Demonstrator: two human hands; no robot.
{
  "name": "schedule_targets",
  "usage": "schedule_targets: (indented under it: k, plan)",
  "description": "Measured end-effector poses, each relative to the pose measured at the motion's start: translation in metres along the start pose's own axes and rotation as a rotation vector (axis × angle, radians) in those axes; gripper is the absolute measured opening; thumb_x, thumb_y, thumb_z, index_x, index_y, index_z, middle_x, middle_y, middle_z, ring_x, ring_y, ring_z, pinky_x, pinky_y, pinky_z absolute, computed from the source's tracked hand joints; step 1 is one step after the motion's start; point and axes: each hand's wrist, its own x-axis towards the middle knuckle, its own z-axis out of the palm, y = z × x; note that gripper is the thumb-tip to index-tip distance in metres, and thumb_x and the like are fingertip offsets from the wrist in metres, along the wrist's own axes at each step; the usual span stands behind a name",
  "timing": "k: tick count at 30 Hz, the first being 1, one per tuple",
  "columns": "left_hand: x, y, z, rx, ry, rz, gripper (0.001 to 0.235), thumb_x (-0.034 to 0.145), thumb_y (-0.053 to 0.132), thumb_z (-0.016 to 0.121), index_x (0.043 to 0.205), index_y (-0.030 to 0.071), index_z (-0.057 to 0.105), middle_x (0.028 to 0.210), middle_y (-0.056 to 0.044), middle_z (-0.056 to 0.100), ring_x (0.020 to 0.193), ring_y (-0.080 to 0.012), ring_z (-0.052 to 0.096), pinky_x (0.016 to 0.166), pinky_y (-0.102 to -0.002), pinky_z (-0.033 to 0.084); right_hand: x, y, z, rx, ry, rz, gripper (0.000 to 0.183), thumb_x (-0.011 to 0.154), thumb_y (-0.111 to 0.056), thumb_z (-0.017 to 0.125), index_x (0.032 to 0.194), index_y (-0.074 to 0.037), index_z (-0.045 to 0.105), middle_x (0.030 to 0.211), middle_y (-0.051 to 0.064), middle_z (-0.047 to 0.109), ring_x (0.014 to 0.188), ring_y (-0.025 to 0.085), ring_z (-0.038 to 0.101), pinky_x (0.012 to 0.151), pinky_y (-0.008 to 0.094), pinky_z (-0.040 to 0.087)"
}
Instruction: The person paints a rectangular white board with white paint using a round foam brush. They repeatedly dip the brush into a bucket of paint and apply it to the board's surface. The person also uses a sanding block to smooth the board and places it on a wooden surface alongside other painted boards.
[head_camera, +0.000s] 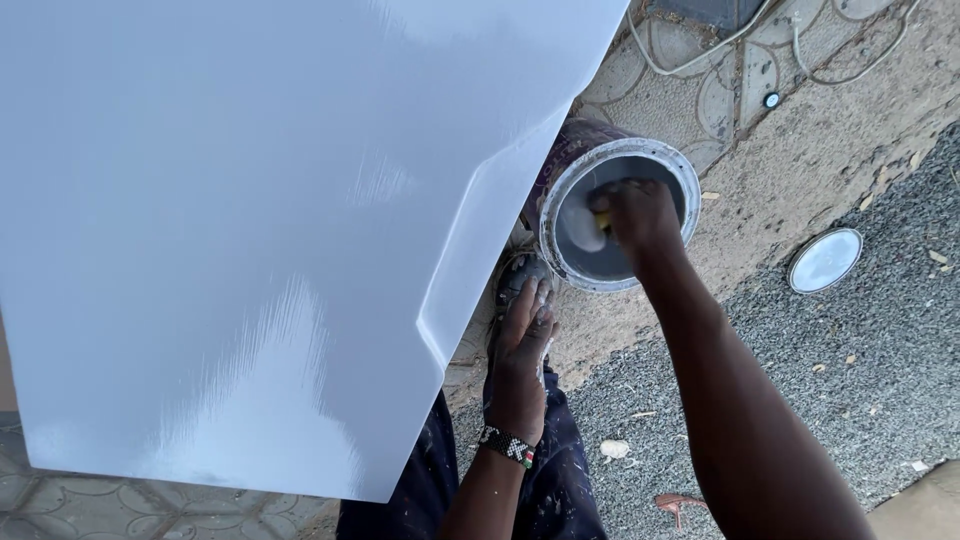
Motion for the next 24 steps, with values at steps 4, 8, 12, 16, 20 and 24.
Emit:
schedule_targets:
  k: [4,8,12,16,20,24]
  plan:
    - [0.008,0.007,0.013,-0.152,0.005,-0.019,0.067,0.122,0.04,0.06,0.179,0.004,0.053,0.184,-0.028,0.055,0.174,-0.0477,0.047,0.135,-0.063,0.043,0.003,0.014,-0.012,0.269,-0.126,0.244,0.02,0.095,-0.02,0.073,0.091,0.0,0.075,0.066,0.014,0.061,0.055,0.023,0.065,0.048,0.037,0.052]
    - [0.014,0.001,0.011,-0.285,-0.008,-0.038,0.072,0.124,0.042,0.057,0.183,0.002,0.046,0.187,-0.034,0.048,0.177,-0.0551,0.037,0.139,-0.07,0.03,-0.028,0.001,-0.009,0.379,-0.153,0.155,0.023,0.099,-0.014,0.071,0.112,0.003,0.08,0.077,0.012,0.064,0.055,0.017,0.059,0.048,0.029,0.037]
    - [0.015,0.0,0.01,-0.306,-0.038,-0.071,0.073,0.124,0.046,0.053,0.183,0.004,0.046,0.19,-0.031,0.046,0.179,-0.0504,0.036,0.139,-0.069,0.026,-0.038,-0.009,-0.007,-0.019,-0.207,-0.022,0.022,0.1,-0.022,0.073,0.102,-0.009,0.091,0.078,0.016,0.08,0.069,0.026,0.071,0.069,0.04,0.052]
    - [0.017,-0.001,0.006,-0.283,-0.037,-0.074,0.068,0.126,0.042,0.053,0.181,0.004,0.049,0.188,-0.029,0.051,0.177,-0.0489,0.041,0.137,-0.069,0.029,-0.077,-0.053,-0.05,0.119,-0.28,0.194,0.03,0.095,-0.018,0.063,0.103,-0.003,0.088,0.072,0.012,0.059,0.059,0.021,0.052,0.064,0.039,0.046]
    - [0.014,0.01,0.002,-0.246,-0.054,-0.063,0.07,0.126,0.045,0.052,0.181,0.003,0.048,0.188,-0.027,0.051,0.178,-0.0497,0.04,0.137,-0.068,0.03,-0.066,-0.037,-0.043,0.283,-0.22,0.145,0.023,0.109,-0.019,0.062,0.095,-0.004,0.073,0.069,0.01,0.053,0.052,0.019,0.056,0.047,0.031,0.043]
    - [0.016,0.007,-0.001,-0.241,-0.085,-0.077,0.075,0.126,0.048,0.05,0.184,0.002,0.042,0.191,-0.029,0.045,0.178,-0.0538,0.035,0.137,-0.071,0.029,-0.084,-0.042,-0.04,-0.27,-0.256,-0.2,0.025,0.106,-0.016,0.07,0.11,-0.002,0.09,0.098,0.03,0.082,0.097,0.052,0.082,0.084,0.056,0.063]
